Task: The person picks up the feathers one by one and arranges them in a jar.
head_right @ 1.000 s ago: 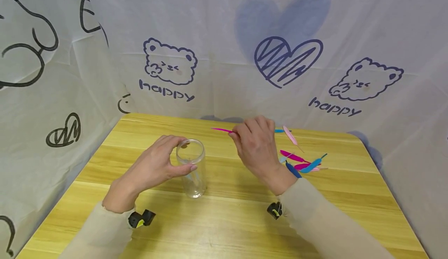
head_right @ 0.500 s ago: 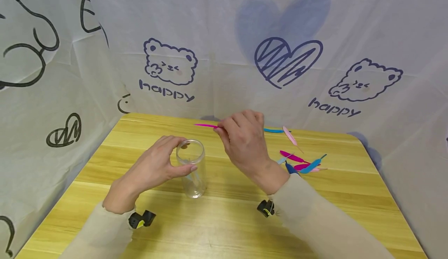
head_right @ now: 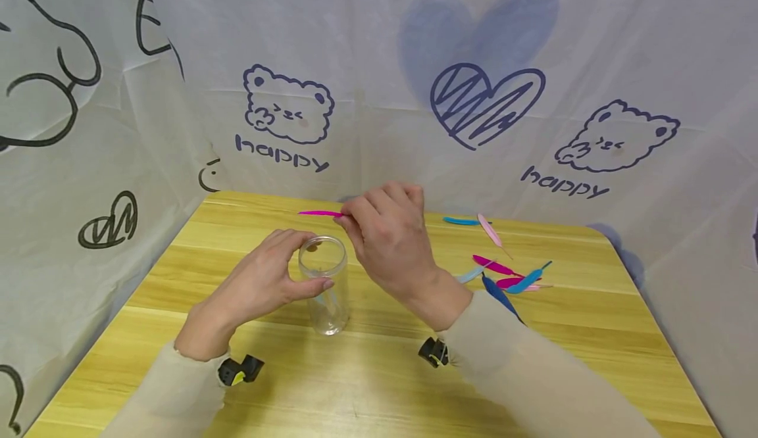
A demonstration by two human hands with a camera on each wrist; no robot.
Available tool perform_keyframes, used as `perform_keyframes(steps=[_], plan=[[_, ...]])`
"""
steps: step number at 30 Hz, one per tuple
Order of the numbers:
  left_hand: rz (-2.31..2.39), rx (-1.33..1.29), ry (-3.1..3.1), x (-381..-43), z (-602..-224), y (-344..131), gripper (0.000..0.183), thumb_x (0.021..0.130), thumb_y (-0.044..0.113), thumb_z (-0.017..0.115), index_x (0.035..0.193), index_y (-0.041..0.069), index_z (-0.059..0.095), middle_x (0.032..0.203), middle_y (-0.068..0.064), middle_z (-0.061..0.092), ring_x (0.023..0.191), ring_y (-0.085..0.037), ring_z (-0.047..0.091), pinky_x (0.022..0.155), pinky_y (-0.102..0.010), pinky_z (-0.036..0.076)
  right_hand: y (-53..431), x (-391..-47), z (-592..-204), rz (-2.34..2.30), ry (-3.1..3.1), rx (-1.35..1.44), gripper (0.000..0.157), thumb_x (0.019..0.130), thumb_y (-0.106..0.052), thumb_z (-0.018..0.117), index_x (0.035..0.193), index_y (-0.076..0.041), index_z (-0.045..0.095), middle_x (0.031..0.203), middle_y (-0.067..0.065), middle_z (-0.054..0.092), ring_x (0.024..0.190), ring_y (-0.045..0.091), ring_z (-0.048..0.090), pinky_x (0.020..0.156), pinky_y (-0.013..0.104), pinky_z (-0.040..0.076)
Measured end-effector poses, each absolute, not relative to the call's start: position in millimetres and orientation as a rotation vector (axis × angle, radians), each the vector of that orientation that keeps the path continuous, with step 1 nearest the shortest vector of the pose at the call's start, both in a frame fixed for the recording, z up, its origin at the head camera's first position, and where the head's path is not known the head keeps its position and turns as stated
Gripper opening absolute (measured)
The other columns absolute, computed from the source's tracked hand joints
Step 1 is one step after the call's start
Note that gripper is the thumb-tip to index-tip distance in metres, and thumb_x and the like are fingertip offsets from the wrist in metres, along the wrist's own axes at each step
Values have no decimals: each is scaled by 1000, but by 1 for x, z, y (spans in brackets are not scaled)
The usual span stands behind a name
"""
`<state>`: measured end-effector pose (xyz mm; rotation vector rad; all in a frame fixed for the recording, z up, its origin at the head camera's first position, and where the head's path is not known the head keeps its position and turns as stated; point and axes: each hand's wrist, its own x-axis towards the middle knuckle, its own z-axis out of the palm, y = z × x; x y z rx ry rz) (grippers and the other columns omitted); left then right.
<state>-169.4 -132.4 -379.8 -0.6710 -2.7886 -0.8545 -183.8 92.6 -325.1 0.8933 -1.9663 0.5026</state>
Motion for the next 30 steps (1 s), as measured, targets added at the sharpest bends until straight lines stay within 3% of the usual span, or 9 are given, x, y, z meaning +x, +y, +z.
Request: perform_keyframes(steps=[9, 18, 30], plan=[[-888, -678, -2781, -170, -381, -133, 69, 86, 53, 84, 135, 9, 63, 129, -4, 66, 124, -25, 59, 107, -45, 51, 78, -179, -325, 488, -1957, 939, 13, 91, -15, 84, 92, -7, 74, 83, 5, 75, 84, 27, 61, 85, 48, 39], [-929, -733, -2738, -171, -381, -134, 63, 86, 47, 87, 137, 20, 62, 122, 5, 65, 116, -20, 58, 101, -40, 51, 68, -173, -329, 554, -1965, 999, 13, 88, -14, 86, 89, -9, 73, 83, 2, 76, 80, 22, 61, 83, 45, 41], [-873, -780, -2672, -174, -383, -132, 54, 83, 43, 90, 128, 19, 70, 122, 8, 72, 118, -21, 62, 104, -40, 51, 63, -175, -342, 534, -2053, 1055, 14, 89, -18, 85, 92, -10, 75, 86, 0, 76, 83, 18, 62, 85, 42, 44]])
